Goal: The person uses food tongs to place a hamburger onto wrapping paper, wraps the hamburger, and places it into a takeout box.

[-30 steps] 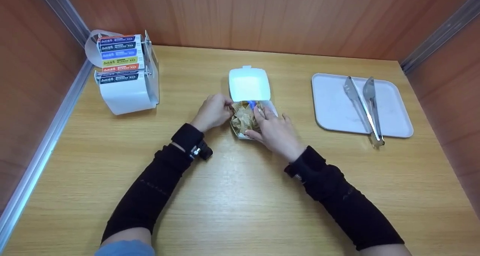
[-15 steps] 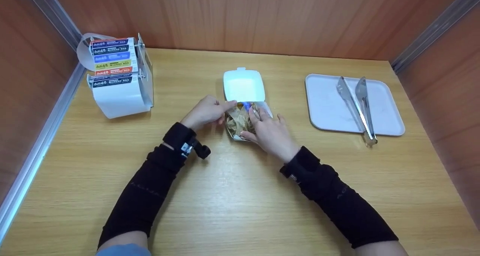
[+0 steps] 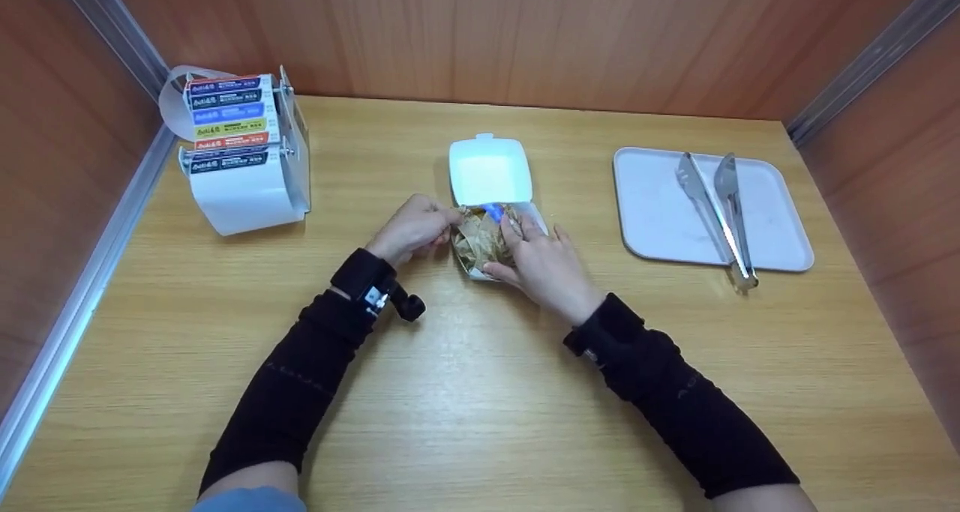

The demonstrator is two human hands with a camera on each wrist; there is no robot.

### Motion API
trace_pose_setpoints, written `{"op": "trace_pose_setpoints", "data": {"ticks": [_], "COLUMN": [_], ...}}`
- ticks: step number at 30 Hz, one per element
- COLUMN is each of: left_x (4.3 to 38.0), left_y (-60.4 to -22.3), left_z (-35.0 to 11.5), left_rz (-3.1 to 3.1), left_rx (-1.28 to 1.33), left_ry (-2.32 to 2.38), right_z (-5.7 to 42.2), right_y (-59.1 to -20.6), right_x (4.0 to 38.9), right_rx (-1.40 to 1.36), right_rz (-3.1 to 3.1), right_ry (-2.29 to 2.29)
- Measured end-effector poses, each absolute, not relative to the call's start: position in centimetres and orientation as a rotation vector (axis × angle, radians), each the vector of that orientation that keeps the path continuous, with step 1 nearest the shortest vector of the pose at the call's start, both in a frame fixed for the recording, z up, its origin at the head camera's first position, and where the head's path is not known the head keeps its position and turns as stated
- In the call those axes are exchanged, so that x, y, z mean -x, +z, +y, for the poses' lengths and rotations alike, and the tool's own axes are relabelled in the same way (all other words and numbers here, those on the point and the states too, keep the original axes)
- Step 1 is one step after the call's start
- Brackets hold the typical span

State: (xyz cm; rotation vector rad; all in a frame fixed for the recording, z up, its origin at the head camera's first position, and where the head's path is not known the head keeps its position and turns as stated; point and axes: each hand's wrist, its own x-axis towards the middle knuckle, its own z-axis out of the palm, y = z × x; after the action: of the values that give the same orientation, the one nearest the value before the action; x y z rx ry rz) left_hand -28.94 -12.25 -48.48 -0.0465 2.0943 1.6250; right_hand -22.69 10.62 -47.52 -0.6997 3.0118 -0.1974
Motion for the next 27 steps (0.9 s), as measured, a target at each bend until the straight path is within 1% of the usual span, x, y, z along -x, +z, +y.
{"op": "trace_pose_setpoints", "data": {"ticks": [7, 10, 15, 20, 27], "left_x": [28.0, 27.4, 26.7, 26.4, 26.4], "left_y": [-49.2, -49.3, -49.1, -48.8, -48.8], "left_z": [-11.4, -11.0, -10.7, -11.1, -12.4], "left_rz": [2.571, 2.808, 3.018, 2.987, 2.584], "left_rx": [0.063, 0.007, -0.144, -0.234, -0.346], "left_ry": [1.480, 1.373, 1.232, 1.132, 1.225], "right_z": [10.8, 10.8, 10.8, 10.8, 10.8], "right_y": [-47.8, -47.8, -47.9, -48.0, -48.0], "right_x": [22.6, 22.5, 22.5, 22.4, 22.4], "right_rx": [0.730, 0.725, 0.715, 0.721, 0.709], "right_rz": [3.042, 3.047, 3.048, 3.056, 3.043], "right_ry": [-0.200, -0.210, -0.217, -0.216, -0.287]}}
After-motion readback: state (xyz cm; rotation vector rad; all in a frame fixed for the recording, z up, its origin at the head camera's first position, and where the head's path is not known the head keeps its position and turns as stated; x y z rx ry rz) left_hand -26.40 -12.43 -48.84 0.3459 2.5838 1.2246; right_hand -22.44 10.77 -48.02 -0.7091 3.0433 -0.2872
